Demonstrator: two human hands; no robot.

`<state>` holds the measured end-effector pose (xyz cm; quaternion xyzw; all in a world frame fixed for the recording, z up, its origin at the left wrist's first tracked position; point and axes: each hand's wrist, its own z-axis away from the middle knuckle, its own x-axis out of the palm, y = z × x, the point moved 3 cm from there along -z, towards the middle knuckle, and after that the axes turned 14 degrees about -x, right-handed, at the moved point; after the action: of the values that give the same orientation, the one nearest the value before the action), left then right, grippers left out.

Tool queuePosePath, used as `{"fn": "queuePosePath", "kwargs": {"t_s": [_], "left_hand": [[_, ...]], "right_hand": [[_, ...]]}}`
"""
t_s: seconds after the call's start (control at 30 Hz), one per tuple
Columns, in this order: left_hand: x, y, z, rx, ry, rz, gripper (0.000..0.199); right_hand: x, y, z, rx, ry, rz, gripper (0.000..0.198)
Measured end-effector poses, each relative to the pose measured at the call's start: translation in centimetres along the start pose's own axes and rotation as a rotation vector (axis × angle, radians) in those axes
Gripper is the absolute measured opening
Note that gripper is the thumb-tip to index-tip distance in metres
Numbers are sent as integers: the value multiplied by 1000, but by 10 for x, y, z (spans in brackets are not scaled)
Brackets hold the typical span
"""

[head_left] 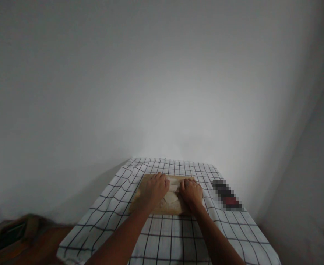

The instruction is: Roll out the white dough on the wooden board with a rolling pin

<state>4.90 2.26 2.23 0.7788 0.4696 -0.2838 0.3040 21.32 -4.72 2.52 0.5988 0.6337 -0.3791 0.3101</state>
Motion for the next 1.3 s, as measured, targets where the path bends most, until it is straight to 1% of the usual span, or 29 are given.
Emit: {"fn": "queuePosePath", "kwargs": {"t_s": [0.2, 0.3, 0.43, 0.63, 1.07, 1.3], "left_hand": [[-4, 1, -1, -8, -38, 3, 17], [-6, 2, -1, -23, -45, 8, 17], [-5, 2, -2, -23, -51, -2, 19], [-3, 1, -2, -26, -49, -18, 22], [-4, 0, -1, 3, -23, -25, 26], [-7, 1, -2, -14, -35, -15, 22]], "right_hand": [[-3, -1, 0, -5, -12, -12, 32], [-5, -1, 0, 11, -15, -9, 35], [-5, -2, 0, -1, -9, -7, 35], [-3, -1, 1, -1, 5, -29, 34], [-6, -2, -1, 18, -19, -31, 34], [-7, -2, 0, 13, -6, -31, 34]]}}
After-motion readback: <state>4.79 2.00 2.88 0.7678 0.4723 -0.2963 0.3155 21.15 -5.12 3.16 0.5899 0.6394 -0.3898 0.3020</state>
